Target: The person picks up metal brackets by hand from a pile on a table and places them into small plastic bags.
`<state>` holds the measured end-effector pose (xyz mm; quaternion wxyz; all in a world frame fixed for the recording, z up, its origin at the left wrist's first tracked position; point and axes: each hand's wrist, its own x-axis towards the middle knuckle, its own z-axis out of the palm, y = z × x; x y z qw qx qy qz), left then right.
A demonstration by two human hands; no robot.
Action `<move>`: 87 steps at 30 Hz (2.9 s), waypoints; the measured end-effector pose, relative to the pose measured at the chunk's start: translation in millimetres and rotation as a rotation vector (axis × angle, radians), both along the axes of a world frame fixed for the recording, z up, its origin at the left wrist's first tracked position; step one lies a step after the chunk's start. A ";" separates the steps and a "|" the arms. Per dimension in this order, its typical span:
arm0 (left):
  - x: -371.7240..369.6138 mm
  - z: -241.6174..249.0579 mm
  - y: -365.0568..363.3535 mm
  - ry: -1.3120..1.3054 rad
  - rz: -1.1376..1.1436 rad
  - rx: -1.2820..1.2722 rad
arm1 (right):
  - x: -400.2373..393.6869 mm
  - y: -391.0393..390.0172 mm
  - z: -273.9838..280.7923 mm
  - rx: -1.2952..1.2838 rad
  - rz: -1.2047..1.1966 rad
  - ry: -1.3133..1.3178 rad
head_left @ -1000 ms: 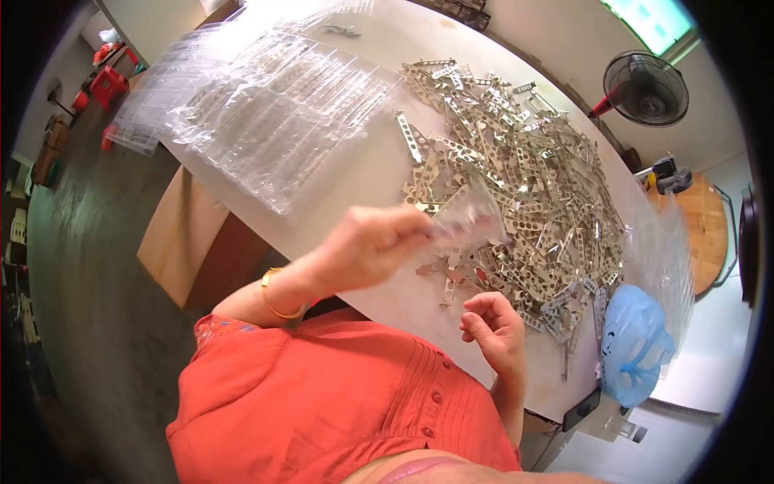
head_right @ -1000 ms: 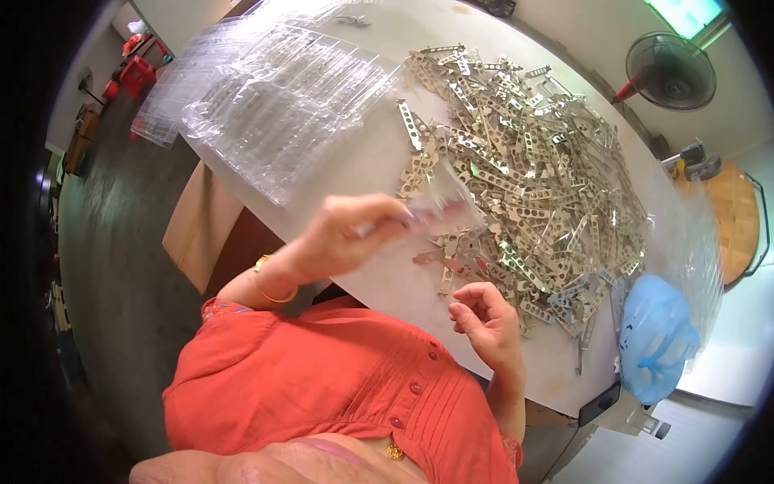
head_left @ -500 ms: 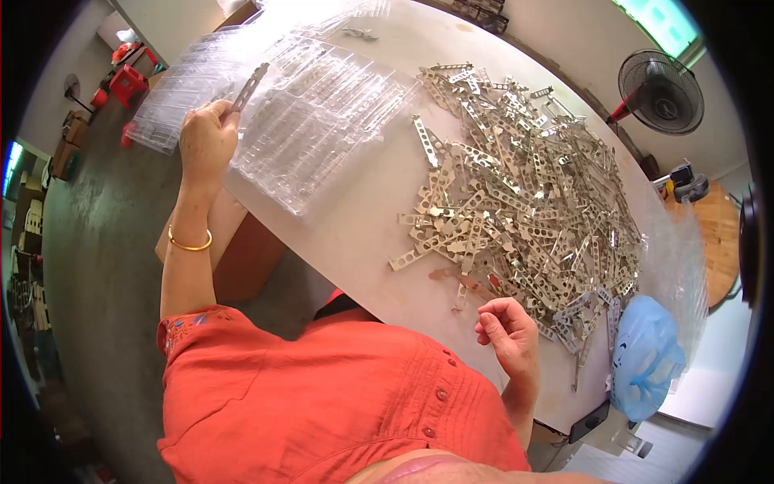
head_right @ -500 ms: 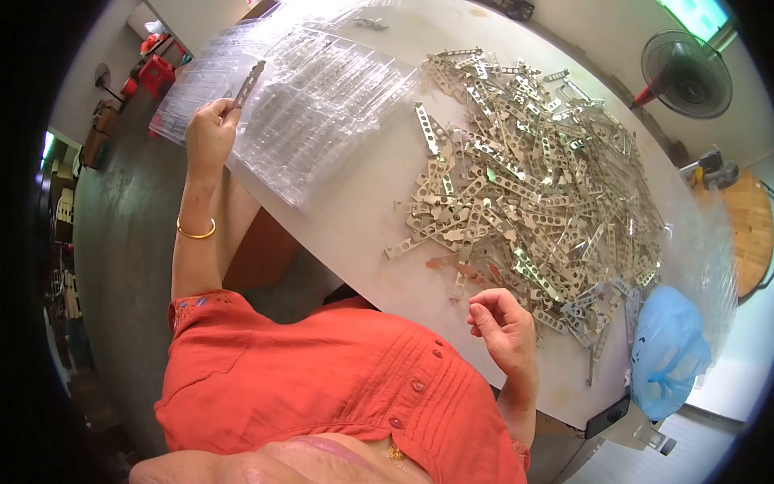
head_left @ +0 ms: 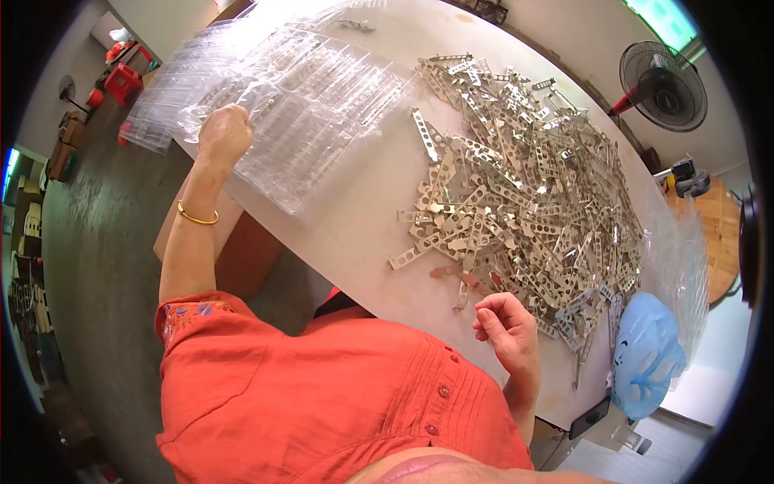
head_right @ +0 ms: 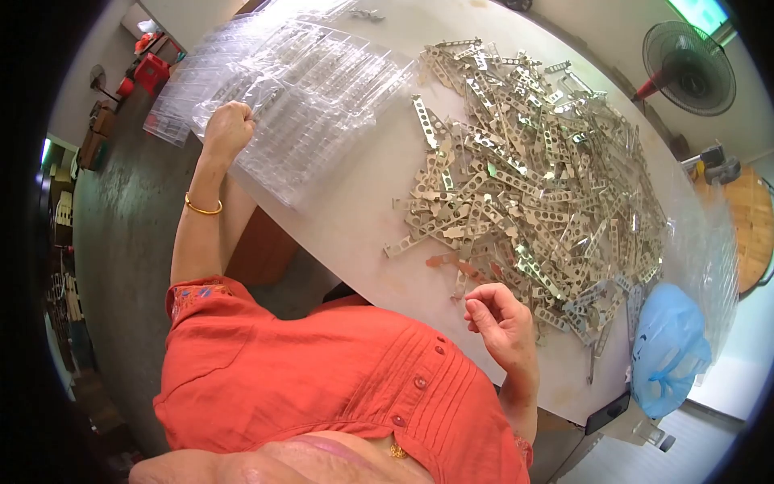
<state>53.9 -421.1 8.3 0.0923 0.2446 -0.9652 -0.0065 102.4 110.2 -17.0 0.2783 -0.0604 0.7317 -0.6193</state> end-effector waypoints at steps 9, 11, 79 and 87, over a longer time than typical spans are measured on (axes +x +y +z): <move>-11.7 -23.5 -17.3 -0.068 -0.019 -0.040 | -1.0 -1.7 -1.9 -0.014 -0.010 0.014; -7.0 -9.5 -3.8 -0.078 -0.032 -0.005 | 0.6 0.1 2.8 -0.004 0.005 0.009; 13.9 -56.1 303.9 -0.220 -0.802 0.569 | -1.0 40.0 -13.2 -0.030 -0.233 0.062; -108.9 -37.9 321.7 0.263 -0.921 0.171 | -1.5 41.7 -4.9 0.029 -0.192 0.035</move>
